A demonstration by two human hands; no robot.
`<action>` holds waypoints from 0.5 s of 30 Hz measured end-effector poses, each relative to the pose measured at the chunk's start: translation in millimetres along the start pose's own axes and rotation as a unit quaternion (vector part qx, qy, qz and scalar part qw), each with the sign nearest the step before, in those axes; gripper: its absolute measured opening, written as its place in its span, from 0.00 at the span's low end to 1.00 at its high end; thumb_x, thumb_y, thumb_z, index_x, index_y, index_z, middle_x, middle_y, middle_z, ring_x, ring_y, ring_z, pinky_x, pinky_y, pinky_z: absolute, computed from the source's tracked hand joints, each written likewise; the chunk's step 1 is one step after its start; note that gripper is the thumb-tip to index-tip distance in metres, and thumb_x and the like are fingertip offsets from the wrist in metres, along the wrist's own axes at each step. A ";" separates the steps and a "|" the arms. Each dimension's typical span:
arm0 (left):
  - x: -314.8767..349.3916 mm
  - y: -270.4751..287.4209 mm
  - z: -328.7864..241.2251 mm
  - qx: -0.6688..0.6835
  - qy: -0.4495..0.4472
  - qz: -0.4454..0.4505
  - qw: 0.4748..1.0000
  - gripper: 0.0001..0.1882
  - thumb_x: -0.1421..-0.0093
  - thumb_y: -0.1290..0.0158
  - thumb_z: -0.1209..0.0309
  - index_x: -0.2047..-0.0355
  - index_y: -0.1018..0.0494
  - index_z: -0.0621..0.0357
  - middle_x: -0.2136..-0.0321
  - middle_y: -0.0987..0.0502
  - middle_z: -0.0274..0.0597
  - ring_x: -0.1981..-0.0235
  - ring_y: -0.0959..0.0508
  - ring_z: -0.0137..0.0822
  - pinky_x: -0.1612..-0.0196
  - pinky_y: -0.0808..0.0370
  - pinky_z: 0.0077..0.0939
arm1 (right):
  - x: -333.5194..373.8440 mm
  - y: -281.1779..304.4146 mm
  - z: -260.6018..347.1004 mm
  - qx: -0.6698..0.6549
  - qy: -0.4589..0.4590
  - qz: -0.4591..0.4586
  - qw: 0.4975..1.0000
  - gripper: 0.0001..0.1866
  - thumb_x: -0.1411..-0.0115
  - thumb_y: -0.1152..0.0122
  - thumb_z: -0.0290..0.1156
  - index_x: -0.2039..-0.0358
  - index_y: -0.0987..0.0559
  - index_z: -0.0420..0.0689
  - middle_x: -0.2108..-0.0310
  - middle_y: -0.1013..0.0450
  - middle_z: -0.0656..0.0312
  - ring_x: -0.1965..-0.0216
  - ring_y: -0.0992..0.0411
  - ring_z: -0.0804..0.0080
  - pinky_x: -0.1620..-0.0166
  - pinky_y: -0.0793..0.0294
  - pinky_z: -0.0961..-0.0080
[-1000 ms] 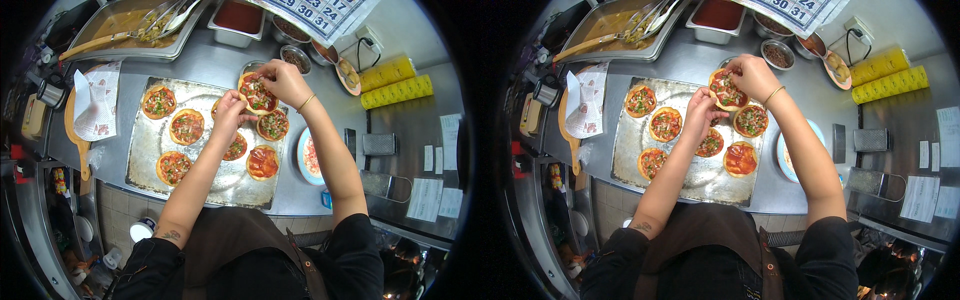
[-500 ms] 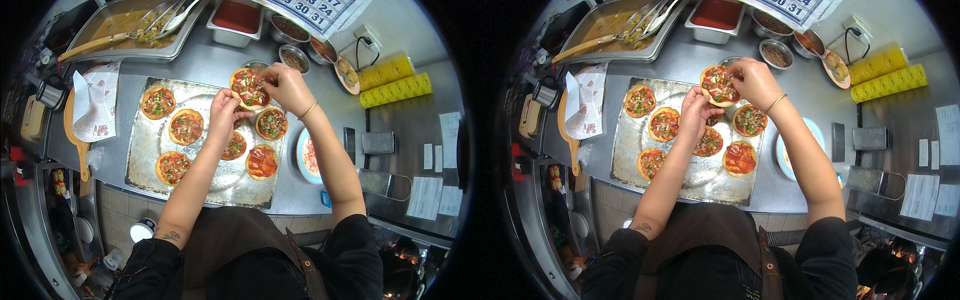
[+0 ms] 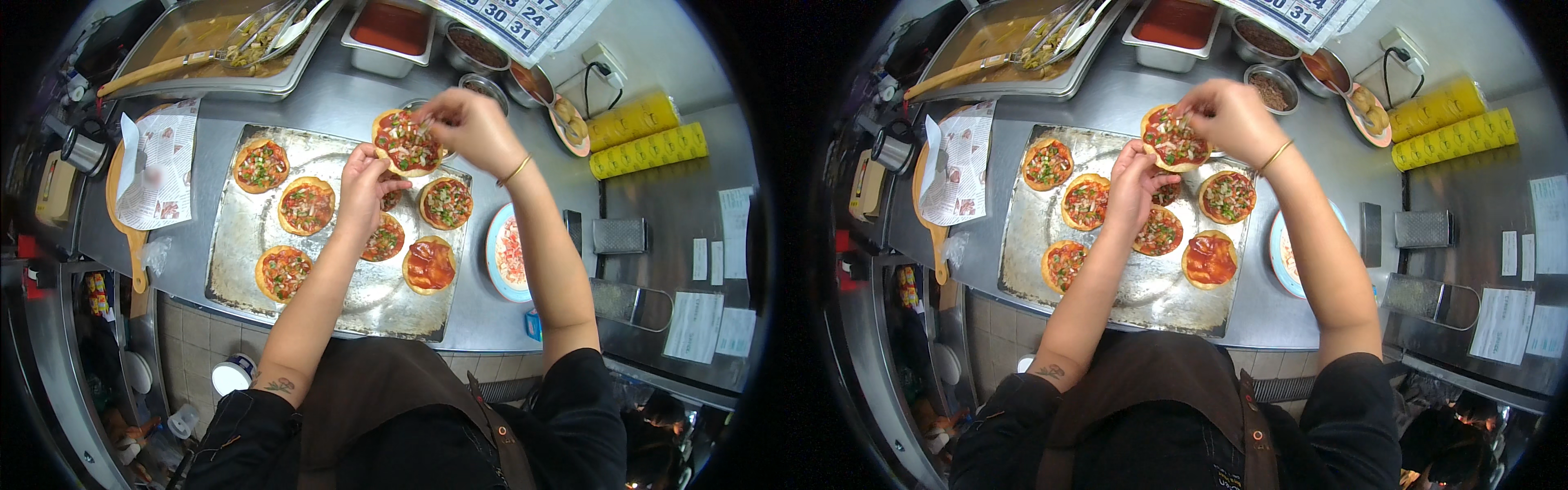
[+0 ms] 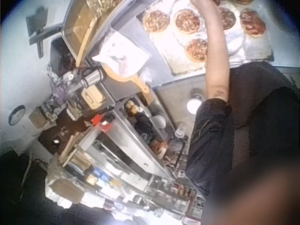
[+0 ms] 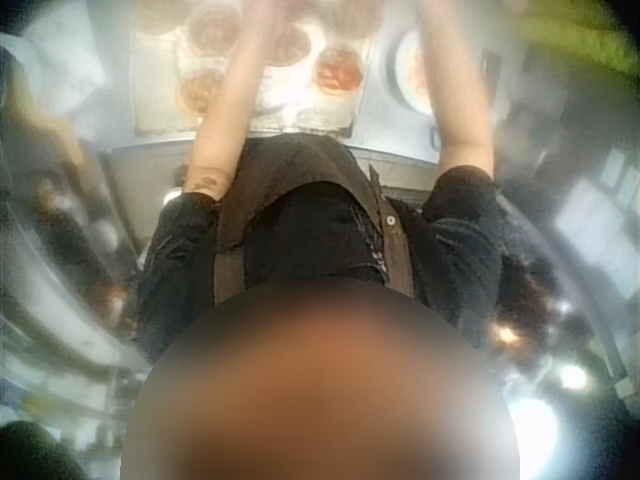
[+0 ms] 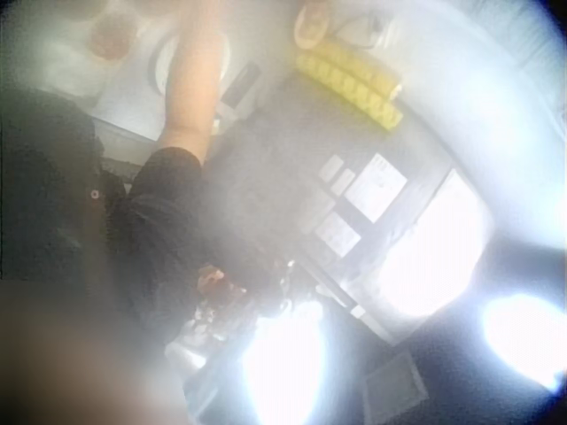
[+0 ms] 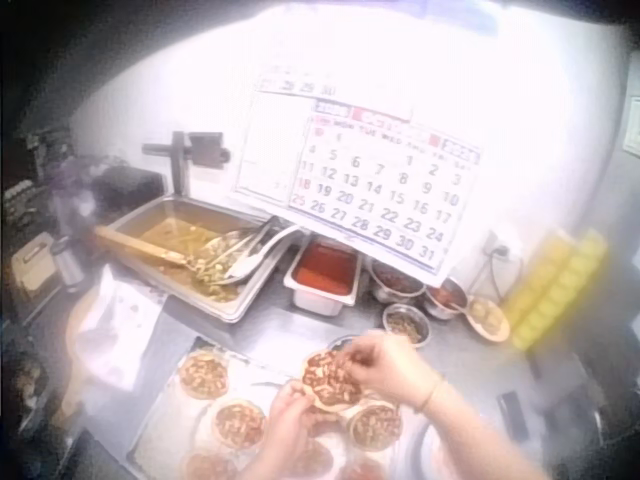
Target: The person spreads tomato sauce onto small round dough bases using a ladle, then sprinkles chopped vegetables and shredded cheese on top. The prepared items remain on a metal baking tray.
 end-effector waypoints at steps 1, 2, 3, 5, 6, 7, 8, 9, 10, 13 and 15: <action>2.5 3.4 -2.2 0.002 0.002 -0.007 1.000 0.03 0.42 0.58 0.77 0.67 0.39 0.57 0.68 0.28 0.39 0.69 0.25 0.30 0.70 0.21 0.27 | -6.0 7.6 -3.2 -0.028 0.027 -0.038 0.999 0.06 0.48 0.44 0.19 0.68 0.22 0.38 0.69 0.24 0.64 0.69 0.29 0.84 0.64 0.27 0.83; 5.6 7.6 -4.9 0.004 0.003 -0.014 1.000 0.04 0.43 0.58 0.77 0.67 0.39 0.57 0.68 0.28 0.40 0.69 0.25 0.30 0.70 0.21 0.26 | -12.0 15.0 -6.3 -0.056 0.056 -0.076 0.994 0.06 0.48 0.43 0.20 0.68 0.22 0.39 0.69 0.24 0.65 0.69 0.29 0.84 0.64 0.27 0.84; 9.3 13.3 -6.4 -0.009 0.005 -0.008 1.000 0.04 0.43 0.57 0.77 0.67 0.39 0.56 0.68 0.28 0.40 0.69 0.25 0.30 0.70 0.22 0.26 | -15.7 22.3 -7.1 -0.007 0.015 -0.102 0.995 0.06 0.48 0.42 0.21 0.68 0.22 0.39 0.68 0.24 0.64 0.69 0.28 0.84 0.64 0.27 0.85; 29.1 17.4 -13.5 -0.056 0.037 0.007 0.998 0.03 0.43 0.57 0.76 0.67 0.39 0.57 0.68 0.28 0.40 0.68 0.25 0.31 0.70 0.22 0.26 | -24.4 11.4 -41.3 -0.038 0.051 -0.213 0.975 0.05 0.49 0.42 0.23 0.70 0.21 0.42 0.69 0.23 0.61 0.70 0.27 0.79 0.65 0.27 0.81; 43.1 21.3 -16.6 -0.081 0.053 0.014 0.995 0.03 0.43 0.57 0.76 0.67 0.38 0.57 0.67 0.28 0.41 0.68 0.25 0.31 0.70 0.22 0.26 | -25.2 -2.0 -56.5 -0.009 0.052 -0.256 0.965 0.06 0.51 0.42 0.25 0.71 0.20 0.44 0.71 0.23 0.57 0.70 0.25 0.74 0.64 0.26 0.77; 59.0 27.8 -17.3 -0.113 0.075 0.007 0.991 0.03 0.43 0.57 0.77 0.67 0.38 0.58 0.67 0.29 0.41 0.68 0.25 0.31 0.70 0.22 0.26 | -25.8 -22.0 -73.1 0.085 0.012 -0.160 0.983 0.06 0.51 0.42 0.25 0.72 0.19 0.44 0.71 0.24 0.53 0.69 0.25 0.64 0.62 0.26 0.72; 75.9 34.5 -17.8 -0.144 0.096 0.002 0.985 0.04 0.43 0.57 0.77 0.67 0.38 0.58 0.66 0.29 0.42 0.67 0.25 0.31 0.70 0.22 0.26 | -23.4 -43.6 -97.3 0.175 0.067 -0.075 0.979 0.07 0.52 0.45 0.23 0.73 0.20 0.43 0.71 0.26 0.51 0.69 0.26 0.57 0.60 0.27 0.69; 95.6 42.5 -19.5 -0.168 0.109 -0.007 0.980 0.04 0.43 0.57 0.78 0.66 0.38 0.59 0.66 0.29 0.41 0.67 0.25 0.30 0.69 0.22 0.25 | -25.2 -47.4 -107.2 0.154 0.034 -0.088 0.984 0.07 0.53 0.44 0.23 0.72 0.20 0.44 0.72 0.26 0.52 0.69 0.26 0.59 0.61 0.27 0.69; 115.2 49.8 -19.6 -0.188 0.121 -0.016 0.975 0.05 0.43 0.56 0.80 0.66 0.37 0.60 0.65 0.30 0.41 0.66 0.25 0.29 0.69 0.22 0.25 | -27.3 -47.6 -114.0 0.134 0.003 -0.098 0.986 0.08 0.54 0.43 0.24 0.72 0.20 0.44 0.72 0.26 0.53 0.69 0.26 0.61 0.62 0.26 0.69; 165.9 74.6 -15.1 -0.216 0.171 -0.031 0.961 0.06 0.43 0.55 0.82 0.65 0.38 0.62 0.65 0.31 0.38 0.66 0.25 0.27 0.67 0.23 0.22 | -30.2 -31.8 -112.3 0.123 -0.053 -0.112 0.985 0.08 0.55 0.44 0.27 0.73 0.19 0.45 0.66 0.27 0.50 0.65 0.27 0.54 0.58 0.28 0.68; 189.9 85.2 -8.3 -0.217 0.202 -0.051 0.954 0.06 0.43 0.54 0.82 0.65 0.38 0.63 0.65 0.30 0.38 0.68 0.25 0.26 0.67 0.23 0.20 | -32.1 -39.3 -113.6 0.178 -0.037 -0.068 0.981 0.09 0.55 0.43 0.32 0.73 0.19 0.44 0.66 0.27 0.50 0.64 0.27 0.54 0.57 0.28 0.68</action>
Point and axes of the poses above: each hand's wrist, its own x-axis away from the middle knuckle, its own y-axis out of the back of the hand, z = x × y, the point moved 3 cm from there along -x, towards the middle knuckle
